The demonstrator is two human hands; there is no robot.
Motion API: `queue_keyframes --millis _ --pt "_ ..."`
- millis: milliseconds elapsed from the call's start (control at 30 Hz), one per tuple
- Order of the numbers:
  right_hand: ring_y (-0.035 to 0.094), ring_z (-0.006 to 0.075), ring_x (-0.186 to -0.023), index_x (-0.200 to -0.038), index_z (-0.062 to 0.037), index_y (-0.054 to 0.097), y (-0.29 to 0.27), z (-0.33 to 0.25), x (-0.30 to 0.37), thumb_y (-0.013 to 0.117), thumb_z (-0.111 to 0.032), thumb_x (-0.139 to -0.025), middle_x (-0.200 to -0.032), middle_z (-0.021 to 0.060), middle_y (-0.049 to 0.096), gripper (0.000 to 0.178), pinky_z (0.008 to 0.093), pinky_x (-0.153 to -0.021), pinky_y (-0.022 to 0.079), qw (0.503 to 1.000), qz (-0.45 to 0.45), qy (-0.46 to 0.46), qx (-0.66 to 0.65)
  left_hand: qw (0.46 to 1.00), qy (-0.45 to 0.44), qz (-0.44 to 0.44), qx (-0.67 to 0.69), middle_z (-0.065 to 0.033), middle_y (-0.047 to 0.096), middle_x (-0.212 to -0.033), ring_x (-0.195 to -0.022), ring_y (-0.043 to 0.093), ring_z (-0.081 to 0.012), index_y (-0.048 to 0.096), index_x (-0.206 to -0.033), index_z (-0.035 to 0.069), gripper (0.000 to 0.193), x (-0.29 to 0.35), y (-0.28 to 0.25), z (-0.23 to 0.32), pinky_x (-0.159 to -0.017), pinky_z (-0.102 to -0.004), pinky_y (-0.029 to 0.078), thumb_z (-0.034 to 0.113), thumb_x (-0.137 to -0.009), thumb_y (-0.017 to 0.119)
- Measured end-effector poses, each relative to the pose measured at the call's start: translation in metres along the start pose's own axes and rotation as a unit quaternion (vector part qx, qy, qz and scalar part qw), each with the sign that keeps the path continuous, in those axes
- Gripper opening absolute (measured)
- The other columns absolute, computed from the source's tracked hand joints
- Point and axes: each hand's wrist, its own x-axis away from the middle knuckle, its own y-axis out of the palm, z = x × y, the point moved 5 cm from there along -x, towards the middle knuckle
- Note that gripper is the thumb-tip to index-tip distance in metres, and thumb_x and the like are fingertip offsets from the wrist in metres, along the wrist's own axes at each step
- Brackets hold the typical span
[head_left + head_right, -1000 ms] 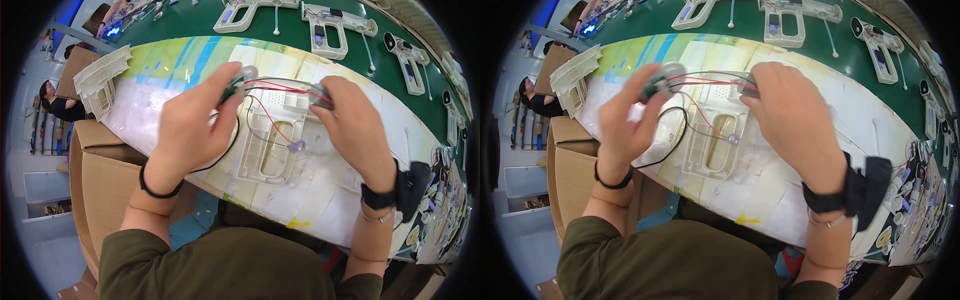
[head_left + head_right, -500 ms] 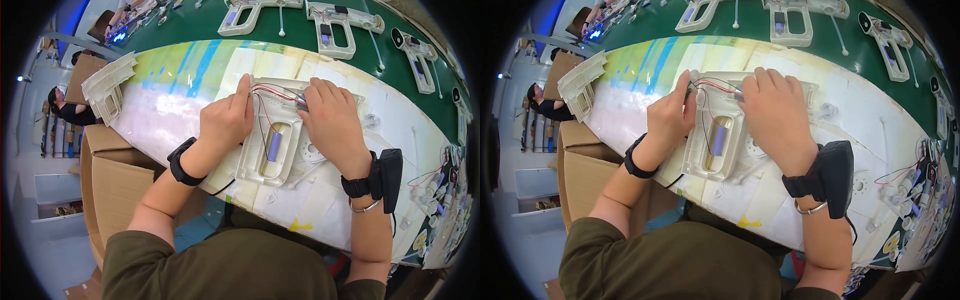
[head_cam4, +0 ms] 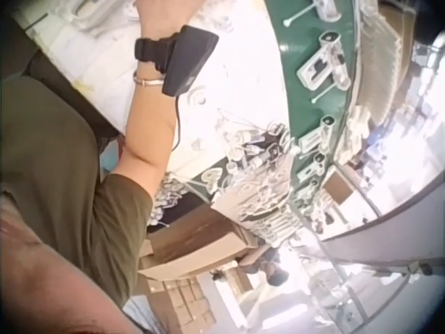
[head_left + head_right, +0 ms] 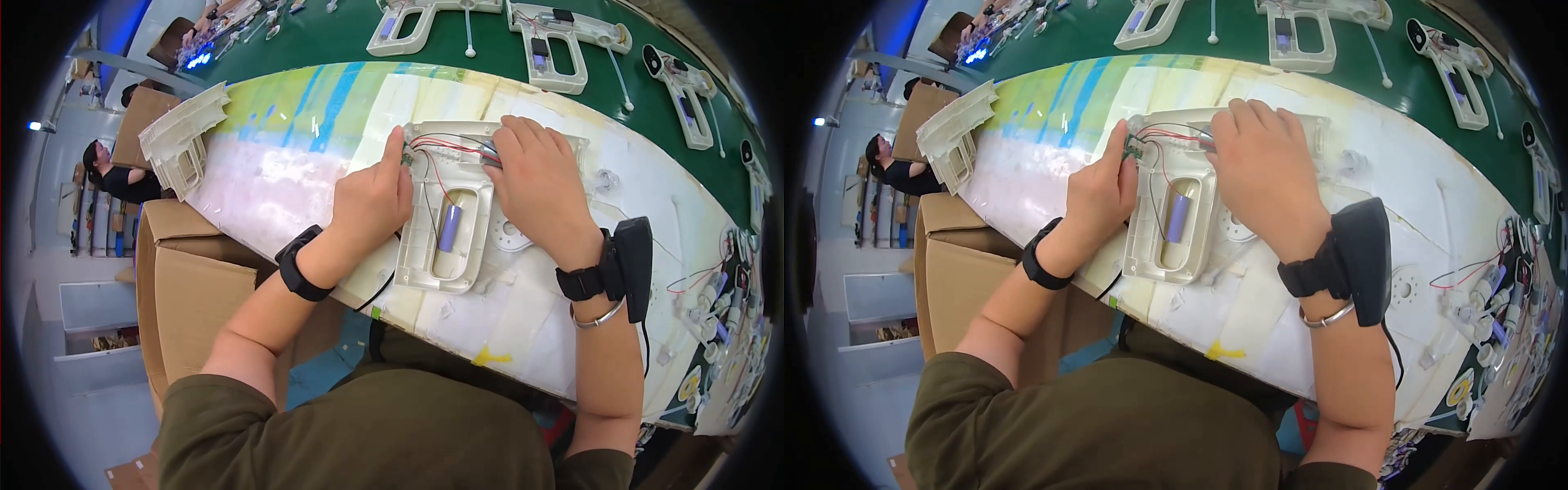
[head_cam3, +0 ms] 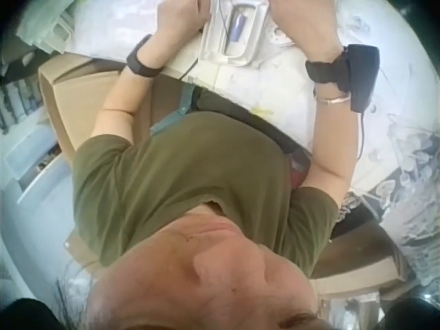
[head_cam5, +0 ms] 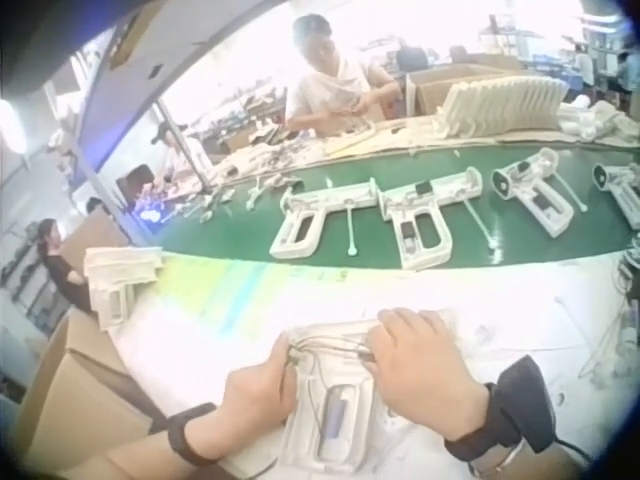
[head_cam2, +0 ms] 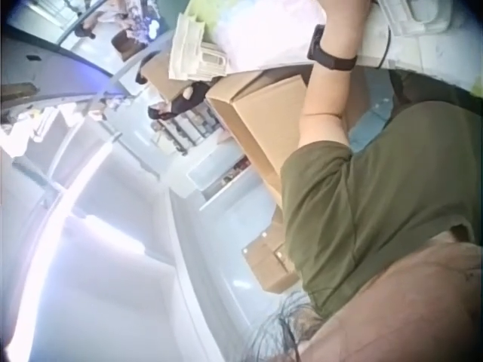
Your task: Assembling internal components including motors, PCBs, and batteries into white plastic housings on an assembly line.
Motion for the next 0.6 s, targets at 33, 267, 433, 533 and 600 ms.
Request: queue_keyframes --millis 33,267,433,533,600 --pt "0.053 0.0236 -0.096 -0.090 -0.0051 0.053 0.001 0.001 0.001 0.065 -0.017 -0.077 -0.093 0.0077 0.054 0.021 0.0393 -0.088 0.039 1.000 0.003 0.003 0.002 0.998 0.027 0.046 -0.019 -0.0100 0.055 -0.056 -0.045 0.055 -0.0243 0.047 -0.127 -0.004 0.049 0.003 0.000 0.001 -0.044 -0.0340 0.043 0.004 -0.080 0.057" --pt "0.053 0.0236 -0.097 -0.092 -0.0046 0.054 0.000 0.002 0.006 0.064 -0.017 -0.078 -0.093 0.0077 0.055 0.021 0.0389 -0.088 0.039 1.000 0.026 -0.013 0.008 0.998 0.050 0.035 -0.013 -0.0119 0.056 -0.057 -0.047 0.056 -0.0243 0.048 -0.127 -0.003 0.048 0.000 -0.006 0.007 -0.046 -0.0334 0.044 0.002 -0.080 0.057" --pt "0.053 0.0238 -0.099 -0.092 -0.0043 0.055 -0.002 0.001 0.004 0.064 -0.017 -0.078 -0.094 0.0079 0.055 0.021 0.0383 -0.088 0.039 0.999 0.028 -0.016 0.001 0.996 0.008 0.007 0.084 -0.0136 0.056 -0.057 -0.046 0.055 -0.0273 0.046 -0.128 -0.002 0.050 -0.001 -0.005 -0.005 -0.046 -0.0356 0.044 0.004 -0.080 0.057" --pt "0.053 0.0239 -0.098 -0.092 -0.0041 0.054 -0.002 0.001 0.004 0.064 -0.016 -0.078 -0.093 0.0083 0.055 0.021 0.0380 -0.089 0.039 1.000 0.008 -0.004 -0.006 0.996 0.005 0.016 0.088 -0.0139 0.056 -0.056 -0.044 0.055 -0.0288 0.045 -0.128 -0.004 0.051 0.003 -0.004 0.001 -0.045 -0.0374 0.045 0.006 -0.079 0.057" --pt "0.054 0.0240 -0.097 -0.091 -0.0038 0.054 -0.003 0.002 0.005 0.064 -0.016 -0.077 -0.093 0.0087 0.056 0.021 0.0378 -0.089 0.039 0.999 0.014 -0.019 -0.028 0.998 0.012 0.031 0.061 -0.0129 0.056 -0.056 -0.043 0.054 -0.0274 0.046 -0.127 -0.006 0.050 0.012 -0.003 0.007 -0.044 -0.0364 0.044 0.006 -0.079 0.057"
